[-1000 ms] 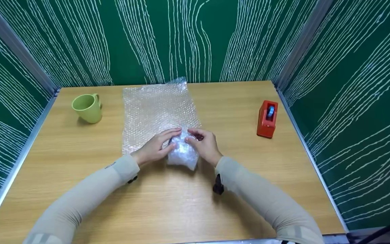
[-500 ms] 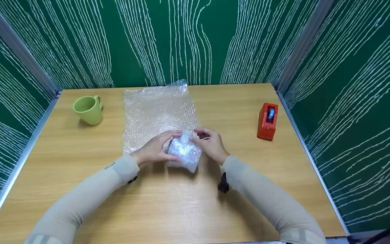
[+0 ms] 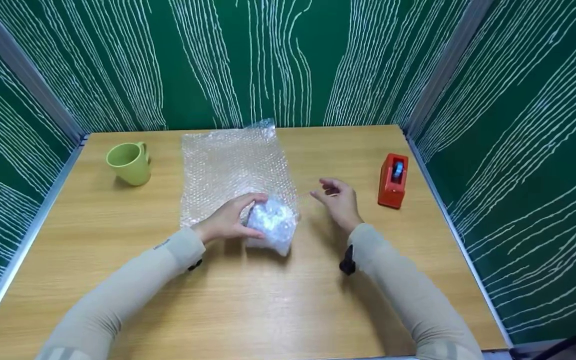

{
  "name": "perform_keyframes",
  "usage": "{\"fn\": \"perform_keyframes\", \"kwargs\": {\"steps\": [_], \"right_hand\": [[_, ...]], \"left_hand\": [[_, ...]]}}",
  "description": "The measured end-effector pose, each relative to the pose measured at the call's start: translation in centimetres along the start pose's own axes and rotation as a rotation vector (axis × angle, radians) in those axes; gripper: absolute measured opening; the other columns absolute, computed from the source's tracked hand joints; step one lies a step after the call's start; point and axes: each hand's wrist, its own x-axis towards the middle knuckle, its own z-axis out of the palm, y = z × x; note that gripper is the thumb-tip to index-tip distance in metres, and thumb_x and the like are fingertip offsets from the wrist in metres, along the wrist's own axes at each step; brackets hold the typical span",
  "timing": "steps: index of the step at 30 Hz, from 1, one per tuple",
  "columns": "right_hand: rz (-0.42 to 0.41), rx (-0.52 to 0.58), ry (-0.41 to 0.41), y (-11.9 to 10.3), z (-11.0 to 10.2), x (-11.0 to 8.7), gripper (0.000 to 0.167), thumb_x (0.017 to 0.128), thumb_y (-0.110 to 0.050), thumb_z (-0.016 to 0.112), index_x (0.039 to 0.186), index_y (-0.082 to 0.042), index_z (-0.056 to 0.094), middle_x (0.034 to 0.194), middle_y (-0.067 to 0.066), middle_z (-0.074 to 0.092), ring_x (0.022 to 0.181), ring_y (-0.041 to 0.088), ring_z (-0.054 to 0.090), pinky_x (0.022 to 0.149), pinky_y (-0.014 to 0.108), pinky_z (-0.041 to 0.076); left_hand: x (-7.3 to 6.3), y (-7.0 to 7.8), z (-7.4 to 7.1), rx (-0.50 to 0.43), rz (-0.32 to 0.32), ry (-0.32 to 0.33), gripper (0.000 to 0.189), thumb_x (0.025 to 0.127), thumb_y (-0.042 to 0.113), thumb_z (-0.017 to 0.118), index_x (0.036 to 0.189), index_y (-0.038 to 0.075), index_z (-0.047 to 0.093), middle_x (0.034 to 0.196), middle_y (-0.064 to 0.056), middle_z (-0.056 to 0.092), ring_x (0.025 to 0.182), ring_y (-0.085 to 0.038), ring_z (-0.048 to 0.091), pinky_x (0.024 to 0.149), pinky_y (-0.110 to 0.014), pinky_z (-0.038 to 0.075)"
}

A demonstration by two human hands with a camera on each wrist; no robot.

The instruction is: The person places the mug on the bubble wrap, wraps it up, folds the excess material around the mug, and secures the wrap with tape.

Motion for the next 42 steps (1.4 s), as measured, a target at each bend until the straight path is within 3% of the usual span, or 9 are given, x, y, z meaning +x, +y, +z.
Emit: {"fn": "perform_keyframes", "kwargs": {"steps": [9, 16, 25, 32, 36, 39, 42], "right_hand": [[0.077, -0.021, 0.022, 1.4, -2.8, 1.2, 0.06, 0.102, -0.031, 0.079, 0.151, -0.003, 0.061, 0.132, 0.006, 0.062, 0.113, 0.011, 0.056, 0.091, 0.013, 0.05], [0.115, -0.06, 0.022, 2.0, -5.1, 1.6, 0.067, 0.102, -0.04, 0.077, 0.157, -0.008, 0.056, 0.142, 0.009, 0.058, 0.12, 0.015, 0.054, 0.095, 0.015, 0.049], [0.168, -0.103, 0.087, 2.9, -8.3, 1.9, 0.074, 0.1, -0.051, 0.076, 0.16, -0.015, 0.053, 0.145, 0.006, 0.056, 0.126, 0.02, 0.05, 0.102, 0.024, 0.048], [0.208, -0.121, 0.166, 3.9, -10.2, 2.6, 0.07, 0.102, -0.045, 0.075, 0.16, -0.013, 0.053, 0.148, 0.012, 0.055, 0.121, 0.018, 0.049, 0.1, 0.02, 0.048], [0.25, -0.1, 0.188, 4.4, -11.1, 2.7, 0.071, 0.103, -0.043, 0.075, 0.163, -0.015, 0.05, 0.156, 0.014, 0.051, 0.13, 0.022, 0.049, 0.116, 0.031, 0.05], [0.308, -0.021, 0.184, 4.9, -11.9, 2.7, 0.076, 0.1, -0.045, 0.076, 0.166, -0.02, 0.047, 0.165, 0.013, 0.044, 0.143, 0.026, 0.042, 0.13, 0.045, 0.04], [0.37, 0.05, 0.188, 5.5, -12.6, 2.7, 0.082, 0.096, -0.047, 0.079, 0.167, -0.027, 0.044, 0.169, 0.008, 0.038, 0.148, 0.026, 0.036, 0.134, 0.047, 0.034]], "left_hand": [[-0.1, 0.0, 0.1, -0.043, -0.021, 0.005, 0.092, 0.078, 0.041, 0.099, 0.153, 0.011, 0.055, 0.162, -0.007, 0.056, 0.151, -0.026, 0.053, 0.131, -0.037, 0.037], [-0.1, -0.1, 0.2, -0.053, -0.003, 0.023, 0.092, 0.077, 0.04, 0.1, 0.152, 0.009, 0.057, 0.16, -0.007, 0.058, 0.15, -0.027, 0.054, 0.131, -0.037, 0.038], [-0.1, -0.1, 0.2, -0.069, 0.013, 0.028, 0.092, 0.077, 0.038, 0.1, 0.152, 0.008, 0.057, 0.16, -0.008, 0.059, 0.15, -0.026, 0.055, 0.131, -0.035, 0.038], [0.0, -0.2, 0.2, -0.064, 0.002, 0.026, 0.089, 0.078, 0.038, 0.1, 0.151, 0.01, 0.058, 0.161, -0.007, 0.058, 0.151, -0.027, 0.054, 0.13, -0.036, 0.038], [0.0, -0.3, 0.3, -0.062, -0.002, 0.022, 0.088, 0.078, 0.039, 0.099, 0.151, 0.011, 0.058, 0.161, -0.007, 0.058, 0.151, -0.027, 0.054, 0.13, -0.037, 0.038], [0.0, -0.4, 0.4, -0.065, -0.002, 0.026, 0.09, 0.077, 0.039, 0.1, 0.151, 0.011, 0.057, 0.161, -0.007, 0.058, 0.15, -0.027, 0.054, 0.13, -0.038, 0.038], [0.1, -0.5, 0.5, -0.061, -0.001, 0.03, 0.091, 0.077, 0.039, 0.1, 0.152, 0.011, 0.057, 0.162, -0.007, 0.057, 0.151, -0.027, 0.054, 0.131, -0.037, 0.038]]}}
